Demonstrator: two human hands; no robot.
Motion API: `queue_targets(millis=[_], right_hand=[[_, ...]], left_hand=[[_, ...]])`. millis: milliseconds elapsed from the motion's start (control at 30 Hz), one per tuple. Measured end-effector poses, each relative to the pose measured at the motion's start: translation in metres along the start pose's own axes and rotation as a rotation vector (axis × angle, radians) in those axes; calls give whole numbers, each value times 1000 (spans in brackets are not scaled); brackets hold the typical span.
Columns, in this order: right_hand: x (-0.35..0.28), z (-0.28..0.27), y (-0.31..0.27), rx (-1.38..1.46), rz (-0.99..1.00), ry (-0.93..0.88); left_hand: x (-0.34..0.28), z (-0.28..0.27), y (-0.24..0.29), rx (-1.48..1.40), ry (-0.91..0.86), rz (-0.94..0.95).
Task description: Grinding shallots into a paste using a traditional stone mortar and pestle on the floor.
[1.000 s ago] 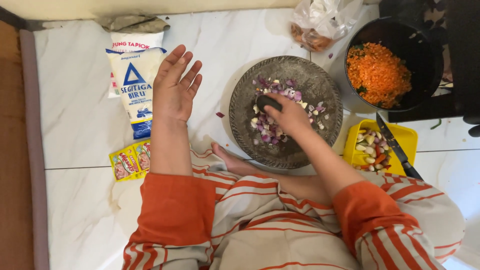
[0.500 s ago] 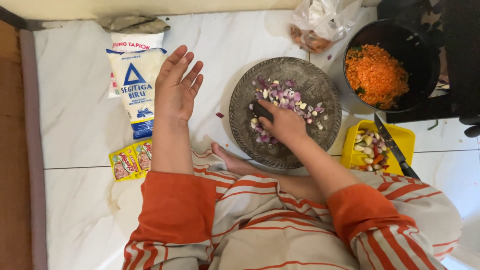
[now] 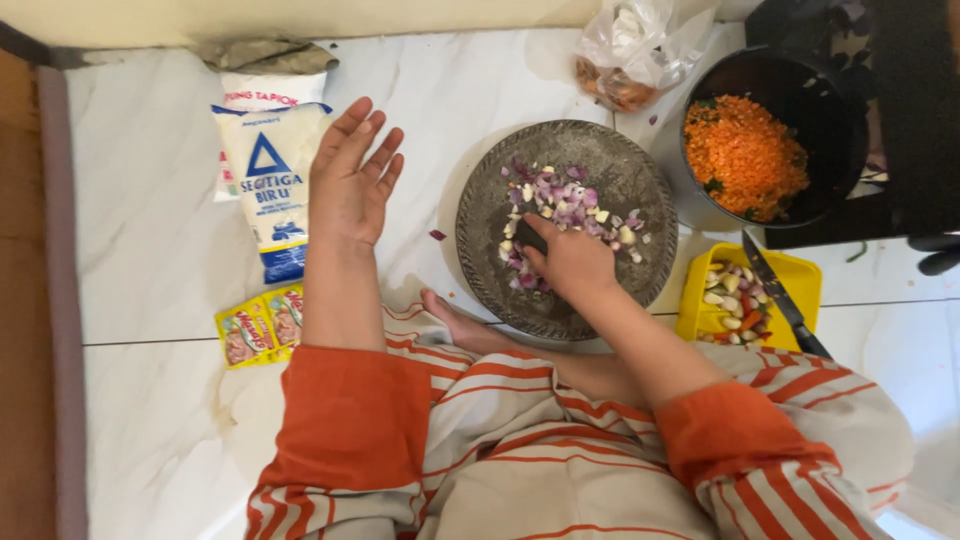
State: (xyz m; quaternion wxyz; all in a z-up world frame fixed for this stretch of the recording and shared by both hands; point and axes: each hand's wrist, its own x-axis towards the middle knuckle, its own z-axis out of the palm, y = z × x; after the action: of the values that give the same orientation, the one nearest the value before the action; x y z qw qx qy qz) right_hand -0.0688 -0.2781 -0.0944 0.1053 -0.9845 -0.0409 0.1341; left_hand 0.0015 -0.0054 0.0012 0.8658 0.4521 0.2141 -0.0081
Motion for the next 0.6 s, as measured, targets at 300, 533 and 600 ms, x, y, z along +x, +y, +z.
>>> queue_targets(millis=[300, 533, 600], right_hand=[[-6, -53, -2, 177, 144, -180], [-25, 13, 1, -97, 25, -17], [-24, 15, 3, -88, 12, -8]], left_hand=[[-2, -5, -3, 13, 9, -6], [-1, -4, -7, -11, -2, 4], [-2, -4, -6, -11, 0, 1]])
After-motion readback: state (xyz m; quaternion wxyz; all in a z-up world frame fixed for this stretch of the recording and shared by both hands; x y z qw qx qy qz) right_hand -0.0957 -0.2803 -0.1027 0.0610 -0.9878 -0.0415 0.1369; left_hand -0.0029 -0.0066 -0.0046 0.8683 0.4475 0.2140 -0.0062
